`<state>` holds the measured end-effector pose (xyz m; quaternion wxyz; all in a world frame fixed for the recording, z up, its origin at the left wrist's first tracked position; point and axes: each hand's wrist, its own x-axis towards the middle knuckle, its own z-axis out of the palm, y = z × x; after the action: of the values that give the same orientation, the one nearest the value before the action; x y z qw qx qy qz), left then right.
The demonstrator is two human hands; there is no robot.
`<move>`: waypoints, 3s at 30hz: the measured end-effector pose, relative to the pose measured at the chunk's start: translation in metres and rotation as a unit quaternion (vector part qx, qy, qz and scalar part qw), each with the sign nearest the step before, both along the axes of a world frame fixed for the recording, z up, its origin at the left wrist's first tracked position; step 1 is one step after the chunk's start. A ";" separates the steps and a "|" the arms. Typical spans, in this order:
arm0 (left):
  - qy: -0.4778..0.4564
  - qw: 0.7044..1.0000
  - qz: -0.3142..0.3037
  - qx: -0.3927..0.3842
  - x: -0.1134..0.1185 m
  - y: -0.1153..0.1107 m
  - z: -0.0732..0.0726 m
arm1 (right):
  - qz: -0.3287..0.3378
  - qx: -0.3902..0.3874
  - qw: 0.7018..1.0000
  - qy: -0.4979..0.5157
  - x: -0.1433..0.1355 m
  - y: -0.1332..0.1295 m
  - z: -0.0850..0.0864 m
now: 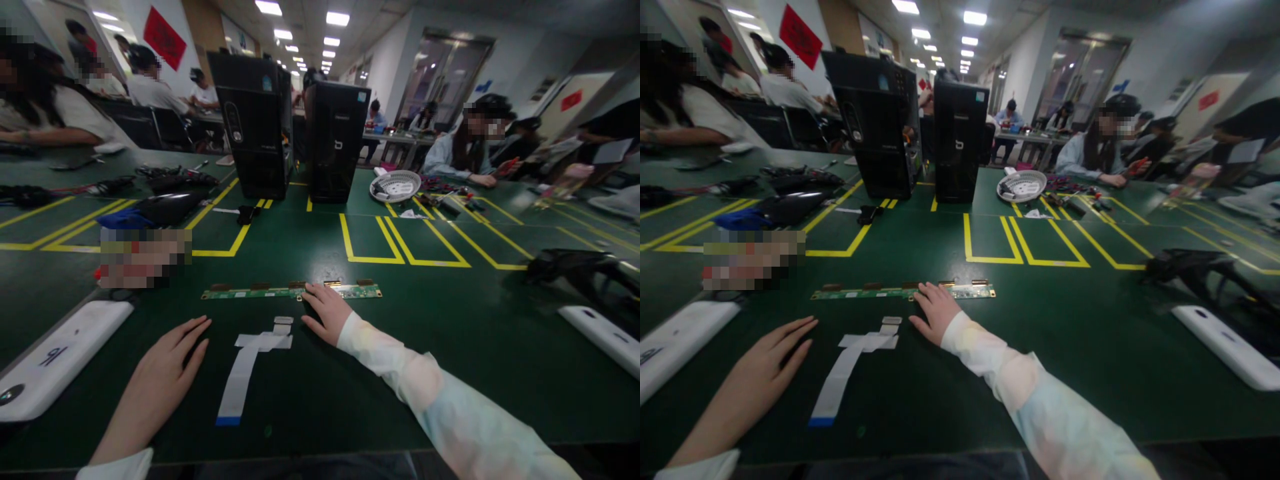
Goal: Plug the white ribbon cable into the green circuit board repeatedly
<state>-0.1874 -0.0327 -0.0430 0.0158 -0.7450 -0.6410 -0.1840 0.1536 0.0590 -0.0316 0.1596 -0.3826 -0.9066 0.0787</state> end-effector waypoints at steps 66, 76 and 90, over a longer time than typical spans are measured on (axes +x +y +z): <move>0.070 0.940 -0.327 -0.066 0.187 0.030 0.051 | 0.013 0.089 0.996 0.017 0.094 -0.001 -0.014; 0.025 0.939 -0.334 -0.078 0.187 0.034 0.043 | -0.006 0.101 0.994 0.029 0.082 -0.005 -0.001; 0.071 0.935 -0.338 -0.078 0.187 0.038 0.040 | 0.019 0.084 0.995 0.054 0.085 -0.007 -0.009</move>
<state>-0.0009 0.0048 -0.0029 -0.0606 -0.9277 -0.3607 -0.0746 0.2387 0.0523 -0.0402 0.2385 -0.3461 -0.9070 0.0260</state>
